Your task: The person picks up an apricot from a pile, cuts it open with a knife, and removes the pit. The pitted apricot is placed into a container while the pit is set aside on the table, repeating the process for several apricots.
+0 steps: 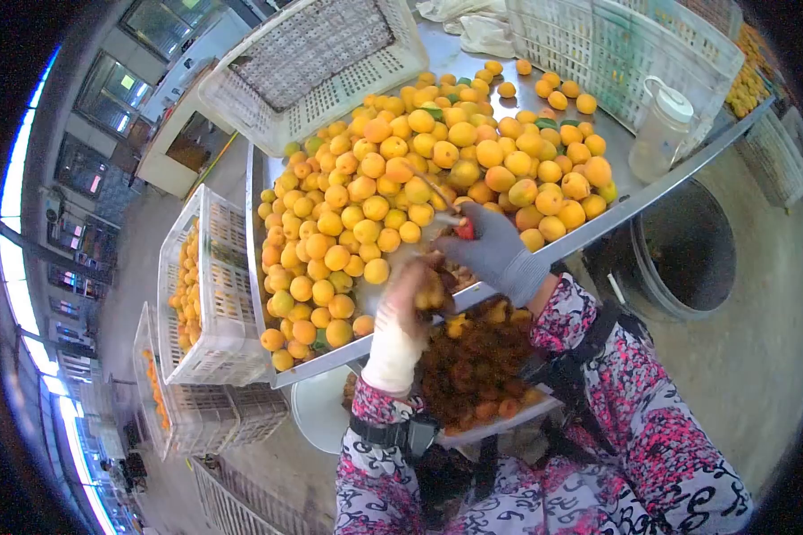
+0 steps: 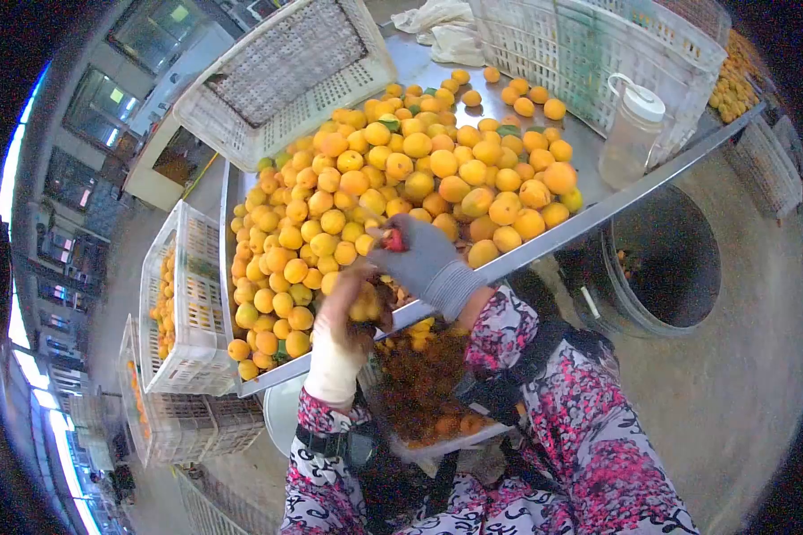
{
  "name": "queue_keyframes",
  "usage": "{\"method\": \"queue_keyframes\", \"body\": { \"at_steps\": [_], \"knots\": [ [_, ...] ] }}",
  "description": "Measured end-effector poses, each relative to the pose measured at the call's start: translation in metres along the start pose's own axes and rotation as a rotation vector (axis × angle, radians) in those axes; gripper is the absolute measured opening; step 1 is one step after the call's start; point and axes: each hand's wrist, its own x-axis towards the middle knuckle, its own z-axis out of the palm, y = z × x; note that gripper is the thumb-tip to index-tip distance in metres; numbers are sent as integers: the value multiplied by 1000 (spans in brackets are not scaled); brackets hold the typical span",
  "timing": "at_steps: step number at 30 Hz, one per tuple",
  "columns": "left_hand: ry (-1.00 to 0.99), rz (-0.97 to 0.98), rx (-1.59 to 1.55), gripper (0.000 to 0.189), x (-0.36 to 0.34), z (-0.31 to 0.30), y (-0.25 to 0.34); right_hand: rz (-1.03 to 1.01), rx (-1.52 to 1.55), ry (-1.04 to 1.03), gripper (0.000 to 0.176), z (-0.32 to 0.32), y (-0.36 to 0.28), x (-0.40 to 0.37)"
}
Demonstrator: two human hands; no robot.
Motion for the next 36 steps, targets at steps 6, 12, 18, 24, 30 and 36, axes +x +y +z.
{"method": "queue_keyframes", "body": {
  "at_steps": [6, 12, 18, 24, 30, 36],
  "knots": [
    [-438, 35, 104, 27, -5, 19, 5, 67, 4, 153, 51, 5, 25, 6],
    [203, 163, 525, 34, 19, -16, -36, 58, 180, 152, 44, 5, 27, 6],
    [134, -434, 1146, 59, 26, -26, -79, 164, 40, 83, 40, -2, 2, -7],
    [223, -383, 673, 46, 22, -28, -65, 79, 136, 129, 41, 9, 17, -11],
    [194, -176, -459, 46, 15, 0, -10, 63, 35, 22, 43, 7, 4, -16],
    [40, -284, -556, 51, 11, -4, 22, 38, 607, -29, 39, 30, 26, -18]
  ]
}}
